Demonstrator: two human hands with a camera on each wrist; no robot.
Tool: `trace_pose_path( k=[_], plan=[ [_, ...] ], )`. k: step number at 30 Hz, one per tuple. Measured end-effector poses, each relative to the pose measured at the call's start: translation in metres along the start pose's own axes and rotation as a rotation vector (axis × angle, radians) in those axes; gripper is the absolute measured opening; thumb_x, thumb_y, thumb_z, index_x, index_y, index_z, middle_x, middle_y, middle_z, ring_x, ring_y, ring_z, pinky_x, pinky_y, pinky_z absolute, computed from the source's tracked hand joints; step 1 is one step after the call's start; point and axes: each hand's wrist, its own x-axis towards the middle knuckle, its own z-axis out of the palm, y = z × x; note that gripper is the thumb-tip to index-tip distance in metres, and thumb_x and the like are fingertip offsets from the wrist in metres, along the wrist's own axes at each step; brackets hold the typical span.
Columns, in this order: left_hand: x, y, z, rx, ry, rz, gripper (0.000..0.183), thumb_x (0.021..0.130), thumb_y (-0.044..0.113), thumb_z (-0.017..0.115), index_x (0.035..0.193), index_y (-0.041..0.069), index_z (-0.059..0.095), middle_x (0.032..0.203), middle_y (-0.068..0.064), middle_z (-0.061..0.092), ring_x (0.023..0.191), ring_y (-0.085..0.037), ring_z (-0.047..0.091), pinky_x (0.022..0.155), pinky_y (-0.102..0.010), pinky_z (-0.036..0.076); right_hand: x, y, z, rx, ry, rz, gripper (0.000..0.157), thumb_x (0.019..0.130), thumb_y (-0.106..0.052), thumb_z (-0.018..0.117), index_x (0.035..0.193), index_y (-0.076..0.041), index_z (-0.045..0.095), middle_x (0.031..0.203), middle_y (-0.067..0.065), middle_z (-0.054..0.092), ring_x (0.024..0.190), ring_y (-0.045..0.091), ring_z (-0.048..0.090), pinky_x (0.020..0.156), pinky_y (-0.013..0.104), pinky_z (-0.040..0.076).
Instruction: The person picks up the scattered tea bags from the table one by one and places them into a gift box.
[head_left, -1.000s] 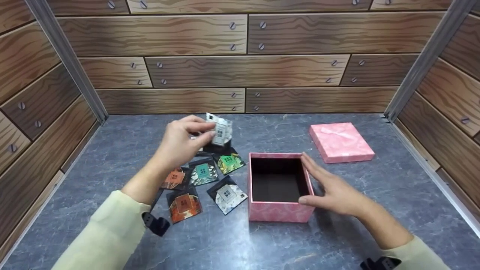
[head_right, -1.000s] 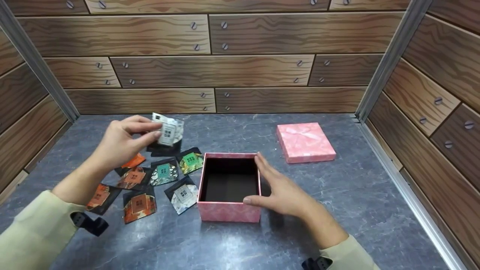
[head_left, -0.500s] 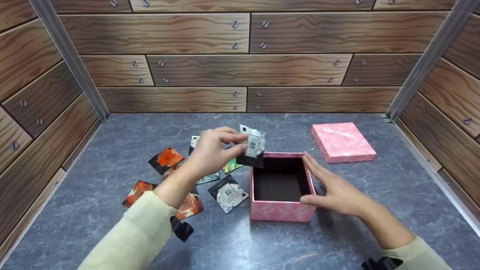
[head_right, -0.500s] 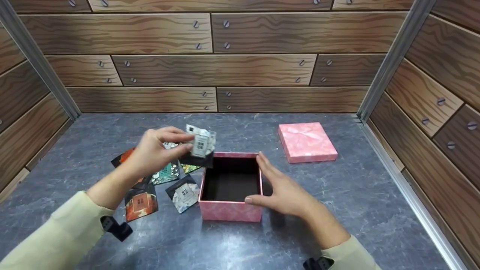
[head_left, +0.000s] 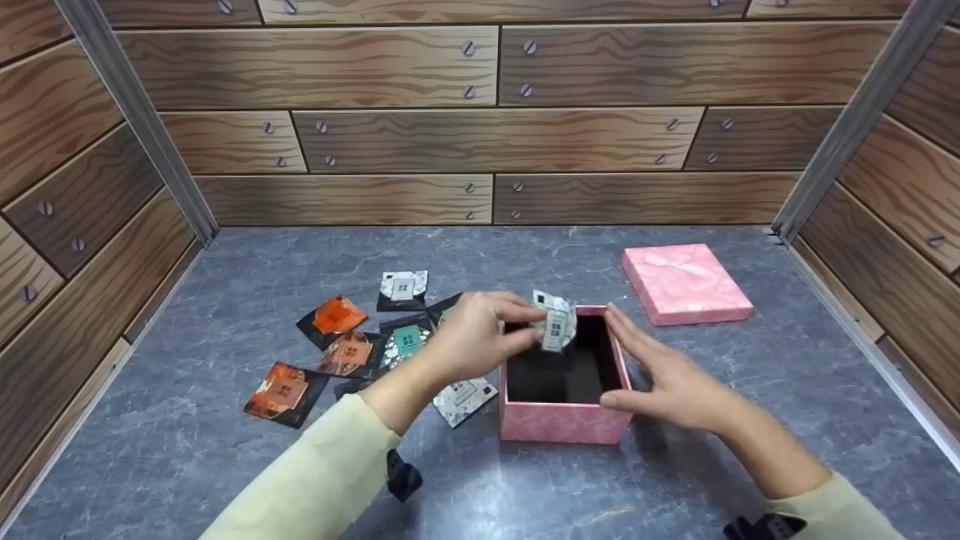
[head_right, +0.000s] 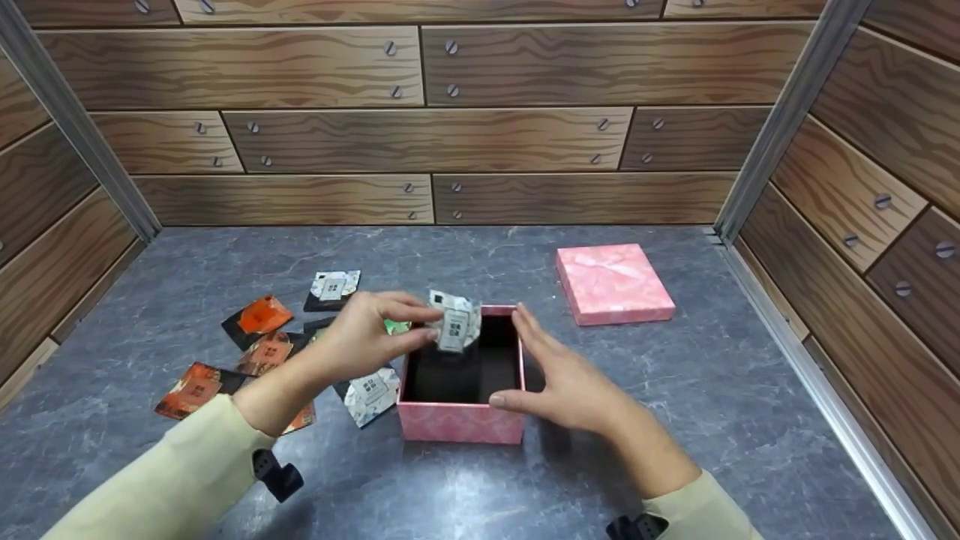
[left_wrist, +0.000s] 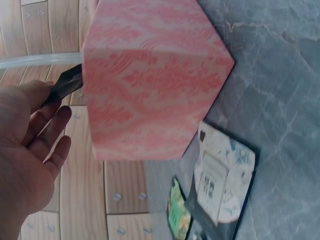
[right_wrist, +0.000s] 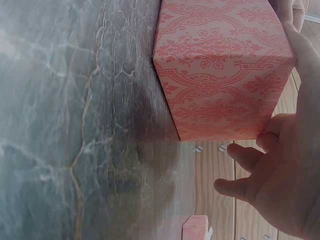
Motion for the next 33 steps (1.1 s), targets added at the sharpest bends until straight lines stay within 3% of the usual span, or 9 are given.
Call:
trace_pose_path(
  k=[16, 33],
  plan=[
    [0.012, -0.007, 0.035, 0.084, -0.094, 0.115, 0.026, 0.095, 0.009, 0.08, 0.12, 0.005, 0.081, 0.112, -0.008, 0.08, 0.107, -0.017, 0.074, 0.098, -0.024, 0.054, 0.0, 0.001, 0.001, -0.008, 0.002, -0.01, 0.103, 0.093, -0.049, 0.079, 0.172, -0.018, 0.019, 0.178, 0.005, 0.013, 0.151, 0.048, 0.032, 0.116, 0.071, 0.031],
    [0.019, -0.007, 0.046, 0.257, -0.191, 0.104, 0.027, 0.094, 0.016, 0.08, 0.122, 0.013, 0.082, 0.115, -0.002, 0.08, 0.108, -0.014, 0.074, 0.094, -0.027, 0.057, 0.001, 0.002, 0.001, -0.005, 0.015, -0.03, 0.104, 0.092, -0.046, 0.08, 0.171, -0.015, 0.02, 0.177, 0.007, 0.016, 0.153, 0.045, 0.032, 0.116, 0.07, 0.032]
  ],
)
